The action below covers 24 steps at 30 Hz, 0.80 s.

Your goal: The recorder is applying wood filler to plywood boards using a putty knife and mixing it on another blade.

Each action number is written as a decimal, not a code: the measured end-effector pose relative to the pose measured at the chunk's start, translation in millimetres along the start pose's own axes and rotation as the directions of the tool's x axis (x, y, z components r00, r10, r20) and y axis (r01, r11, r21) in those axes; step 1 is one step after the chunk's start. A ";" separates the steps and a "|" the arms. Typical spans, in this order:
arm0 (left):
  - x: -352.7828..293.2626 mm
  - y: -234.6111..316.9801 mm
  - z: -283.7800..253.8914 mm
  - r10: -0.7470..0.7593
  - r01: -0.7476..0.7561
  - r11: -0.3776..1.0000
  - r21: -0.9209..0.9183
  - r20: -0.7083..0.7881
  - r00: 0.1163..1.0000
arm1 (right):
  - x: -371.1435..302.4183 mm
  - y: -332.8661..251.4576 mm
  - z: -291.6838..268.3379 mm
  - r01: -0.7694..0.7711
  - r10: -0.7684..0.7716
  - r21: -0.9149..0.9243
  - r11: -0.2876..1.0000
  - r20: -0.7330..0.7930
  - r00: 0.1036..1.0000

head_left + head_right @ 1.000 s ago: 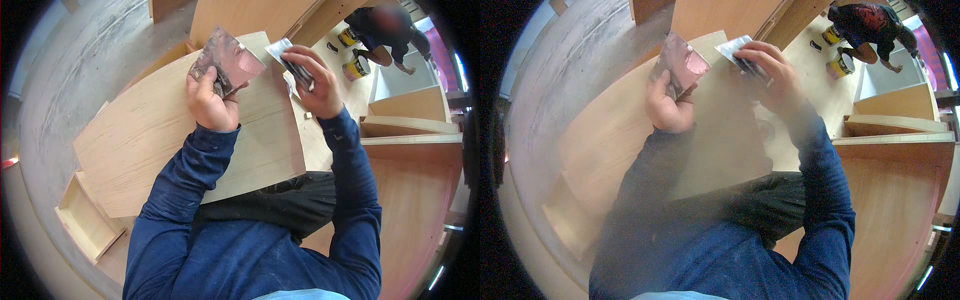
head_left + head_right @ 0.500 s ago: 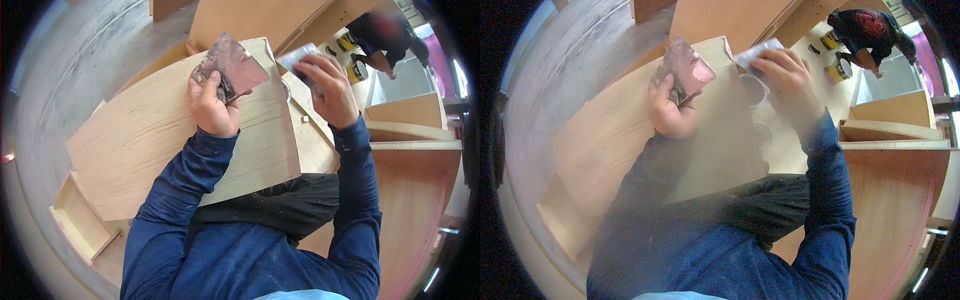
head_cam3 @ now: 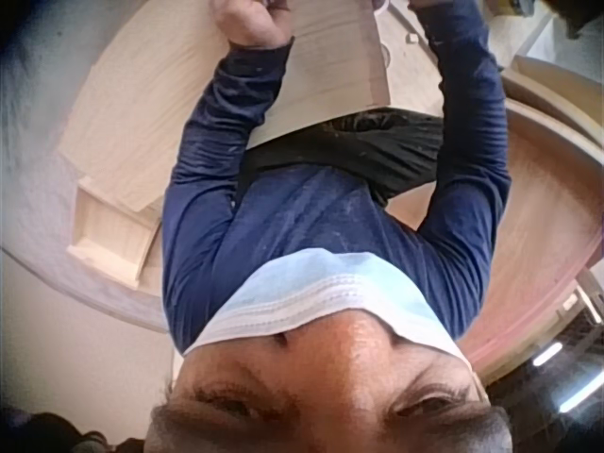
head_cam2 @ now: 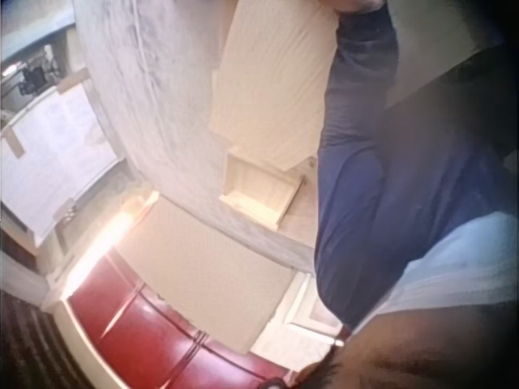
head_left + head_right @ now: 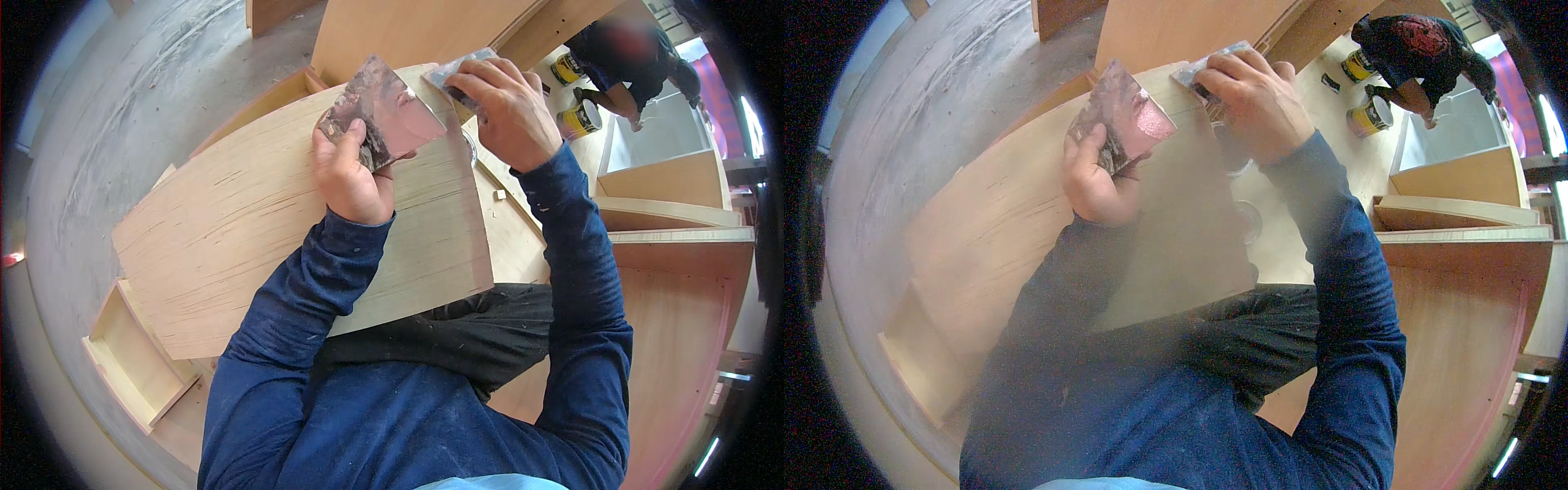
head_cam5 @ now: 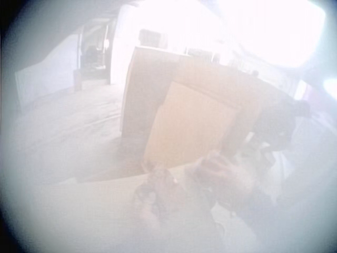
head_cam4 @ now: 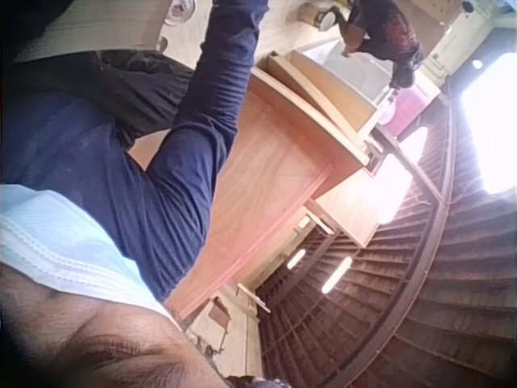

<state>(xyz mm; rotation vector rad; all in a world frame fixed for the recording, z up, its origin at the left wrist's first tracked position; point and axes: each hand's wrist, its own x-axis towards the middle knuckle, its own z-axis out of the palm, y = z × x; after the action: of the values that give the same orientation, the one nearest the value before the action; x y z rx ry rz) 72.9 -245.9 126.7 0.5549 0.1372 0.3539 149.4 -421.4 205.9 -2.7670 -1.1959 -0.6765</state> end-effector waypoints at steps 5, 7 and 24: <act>1.7 0.6 0.2 -0.028 0.028 1.000 0.006 -0.025 0.999 | -10.7 -20.0 -15.6 0.019 -0.015 -0.030 0.999 0.140 0.990; 1.2 1.9 -0.1 -0.030 0.031 0.999 0.026 -0.044 0.999 | -18.8 -26.4 -23.7 0.039 -0.032 -0.026 0.999 0.208 0.978; 4.5 -3.0 -1.6 -0.111 0.128 0.989 -0.070 0.206 0.972 | -29.2 -58.0 -32.4 0.095 0.064 0.704 0.704 -0.195 0.979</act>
<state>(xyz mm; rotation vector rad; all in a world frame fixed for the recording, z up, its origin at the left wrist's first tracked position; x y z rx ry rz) 77.6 -245.9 123.6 0.4950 -0.0393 0.1832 78.9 -407.8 216.0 -1.9808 -1.1197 -0.3636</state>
